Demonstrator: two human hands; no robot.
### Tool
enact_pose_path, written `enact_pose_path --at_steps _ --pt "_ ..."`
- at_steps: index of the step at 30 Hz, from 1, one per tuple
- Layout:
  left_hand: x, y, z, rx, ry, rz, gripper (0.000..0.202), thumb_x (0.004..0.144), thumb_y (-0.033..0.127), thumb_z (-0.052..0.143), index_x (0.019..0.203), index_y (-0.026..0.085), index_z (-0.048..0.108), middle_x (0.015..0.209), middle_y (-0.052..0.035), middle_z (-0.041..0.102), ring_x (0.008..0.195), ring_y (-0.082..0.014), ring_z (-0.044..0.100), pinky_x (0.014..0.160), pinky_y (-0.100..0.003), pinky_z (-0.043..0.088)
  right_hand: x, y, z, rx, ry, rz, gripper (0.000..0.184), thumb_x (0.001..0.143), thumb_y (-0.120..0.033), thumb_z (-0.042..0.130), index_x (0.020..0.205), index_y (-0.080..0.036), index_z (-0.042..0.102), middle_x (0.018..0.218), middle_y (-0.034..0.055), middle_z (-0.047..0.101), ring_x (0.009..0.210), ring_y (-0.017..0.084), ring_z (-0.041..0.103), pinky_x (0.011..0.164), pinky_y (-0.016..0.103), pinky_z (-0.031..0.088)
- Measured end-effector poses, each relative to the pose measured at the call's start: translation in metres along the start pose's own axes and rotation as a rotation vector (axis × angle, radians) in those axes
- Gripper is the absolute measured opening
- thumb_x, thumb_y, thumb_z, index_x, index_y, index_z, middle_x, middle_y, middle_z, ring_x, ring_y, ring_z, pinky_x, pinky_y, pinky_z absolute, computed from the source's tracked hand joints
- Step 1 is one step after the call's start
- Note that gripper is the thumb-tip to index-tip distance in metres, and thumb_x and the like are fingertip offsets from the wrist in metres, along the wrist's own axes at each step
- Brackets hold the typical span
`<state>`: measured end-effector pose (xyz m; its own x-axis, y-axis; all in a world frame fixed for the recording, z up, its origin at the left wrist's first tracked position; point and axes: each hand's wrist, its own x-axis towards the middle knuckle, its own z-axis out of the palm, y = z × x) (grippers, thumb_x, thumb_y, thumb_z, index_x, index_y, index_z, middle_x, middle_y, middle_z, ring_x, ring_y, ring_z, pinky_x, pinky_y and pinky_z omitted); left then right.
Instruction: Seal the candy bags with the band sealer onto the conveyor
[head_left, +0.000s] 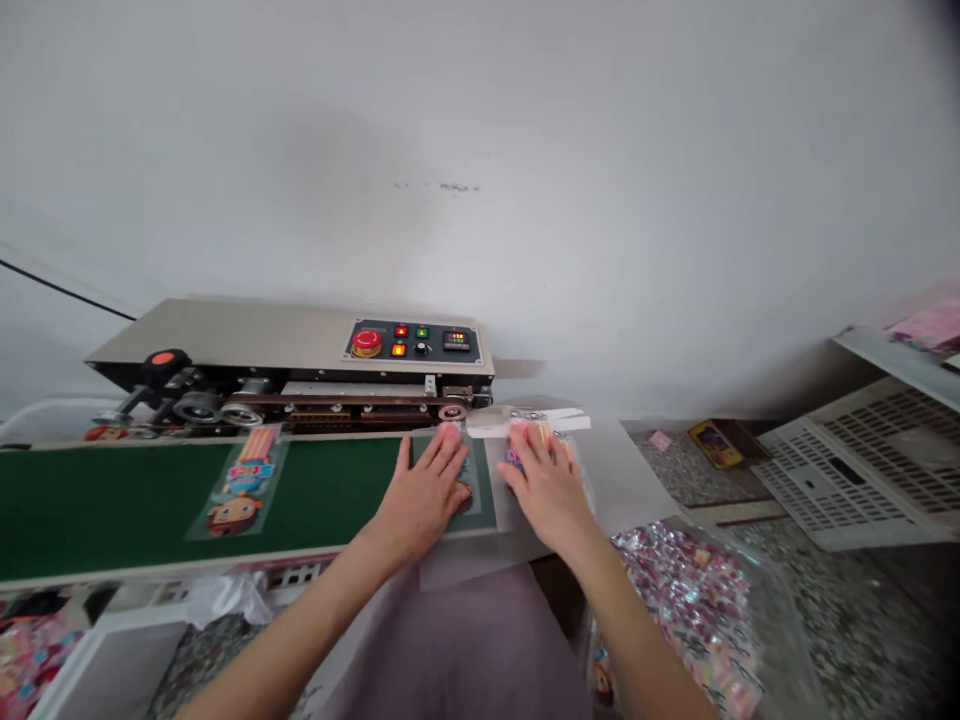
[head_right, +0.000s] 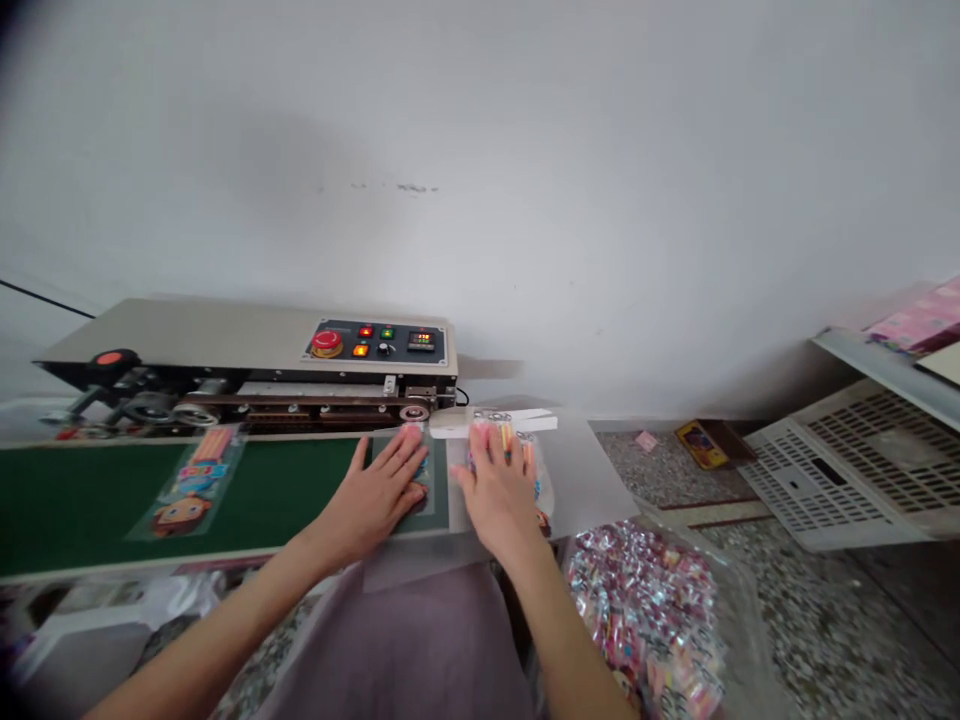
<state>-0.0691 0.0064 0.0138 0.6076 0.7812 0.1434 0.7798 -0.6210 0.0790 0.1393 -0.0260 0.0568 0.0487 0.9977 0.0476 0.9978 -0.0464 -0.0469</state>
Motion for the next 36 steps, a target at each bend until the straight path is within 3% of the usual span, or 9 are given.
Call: enact_pose_path --at_steps 4,8,11,15,18,23,29,32,36 --pt "-0.010 -0.002 -0.019 0.025 -0.016 -0.108 0.053 0.104 0.042 0.035 0.147 0.014 0.048 0.159 -0.0152 0.037 0.150 -0.0347 0.028 0.118 -0.069 0.014 -0.002 0.036 -0.013 0.089 0.044 0.047 0.056 0.102 -0.050 0.028 0.154 -0.030 0.037 0.161 0.0035 0.035 0.147 0.033 0.032 0.113 0.054 0.034" --pt "-0.001 0.022 -0.031 -0.073 -0.042 -0.016 0.046 0.105 0.037 0.036 0.143 0.017 0.052 0.155 -0.0120 0.045 0.147 -0.0297 0.035 0.121 -0.064 0.015 -0.009 0.053 0.010 0.014 0.096 0.030 0.055 0.102 -0.048 0.029 0.153 -0.029 0.041 0.160 0.0042 0.039 0.147 0.033 0.033 0.113 0.053 0.035" --pt "0.016 0.046 -0.026 -0.116 -0.027 0.076 0.048 0.106 0.034 0.030 0.150 0.018 0.042 0.159 -0.0111 0.040 0.149 -0.0273 0.032 0.121 -0.062 0.018 -0.014 0.051 0.031 -0.055 0.076 0.022 0.057 0.102 -0.048 0.033 0.156 -0.027 0.035 0.162 0.0054 0.034 0.148 0.034 0.030 0.113 0.052 0.035" --pt "0.036 0.067 -0.011 -0.120 -0.011 0.123 0.057 0.107 0.045 0.022 0.155 0.017 0.032 0.162 -0.0111 0.032 0.151 -0.0273 0.026 0.119 -0.061 0.023 -0.013 0.056 0.035 -0.102 0.063 0.168 0.058 0.101 -0.049 0.038 0.153 -0.023 0.040 0.161 0.0096 0.035 0.147 0.038 0.031 0.112 0.055 0.034" --pt "0.039 0.068 0.003 -0.081 -0.005 0.122 0.058 0.106 0.048 0.021 0.156 0.020 0.032 0.162 -0.0098 0.033 0.150 -0.0268 0.028 0.119 -0.062 0.022 -0.009 0.060 0.029 -0.064 0.097 0.149 0.058 0.101 -0.050 0.038 0.155 -0.026 0.036 0.163 0.0084 0.031 0.147 0.038 0.029 0.113 0.060 0.031" --pt "0.031 0.064 0.014 -0.001 0.044 0.105 0.056 0.107 0.043 0.022 0.158 0.021 0.024 0.164 -0.0095 0.027 0.150 -0.0294 0.028 0.117 -0.068 0.021 -0.007 0.053 0.027 -0.002 0.139 -0.121 0.051 0.101 -0.047 0.040 0.151 -0.037 0.041 0.162 -0.0003 0.035 0.149 0.034 0.026 0.117 0.063 0.023" --pt "0.046 0.077 -0.008 0.013 0.043 0.064 0.048 0.105 0.038 0.033 0.146 0.018 0.048 0.154 -0.0145 0.046 0.146 -0.0333 0.035 0.117 -0.069 0.020 -0.011 0.064 0.037 0.028 0.223 0.004 0.051 0.103 -0.045 0.037 0.150 -0.029 0.045 0.156 0.0049 0.044 0.145 0.033 0.033 0.116 0.058 0.027" --pt "0.057 0.083 -0.009 -0.016 0.081 0.151 0.053 0.105 0.042 0.032 0.152 0.019 0.039 0.158 -0.0139 0.040 0.149 -0.0303 0.030 0.118 -0.065 0.023 -0.011 0.067 0.042 0.012 0.248 0.008 0.050 0.104 -0.039 0.031 0.150 -0.027 0.045 0.157 0.0047 0.043 0.146 0.032 0.033 0.117 0.057 0.026" --pt "0.054 0.074 0.008 -0.019 0.086 0.180 0.056 0.106 0.046 0.028 0.157 0.024 0.027 0.164 -0.0099 0.029 0.153 -0.0281 0.020 0.117 -0.065 0.025 -0.010 0.064 0.046 -0.043 0.210 0.006 0.049 0.103 -0.040 0.035 0.150 -0.029 0.045 0.158 0.0054 0.041 0.147 0.033 0.030 0.117 0.059 0.023"
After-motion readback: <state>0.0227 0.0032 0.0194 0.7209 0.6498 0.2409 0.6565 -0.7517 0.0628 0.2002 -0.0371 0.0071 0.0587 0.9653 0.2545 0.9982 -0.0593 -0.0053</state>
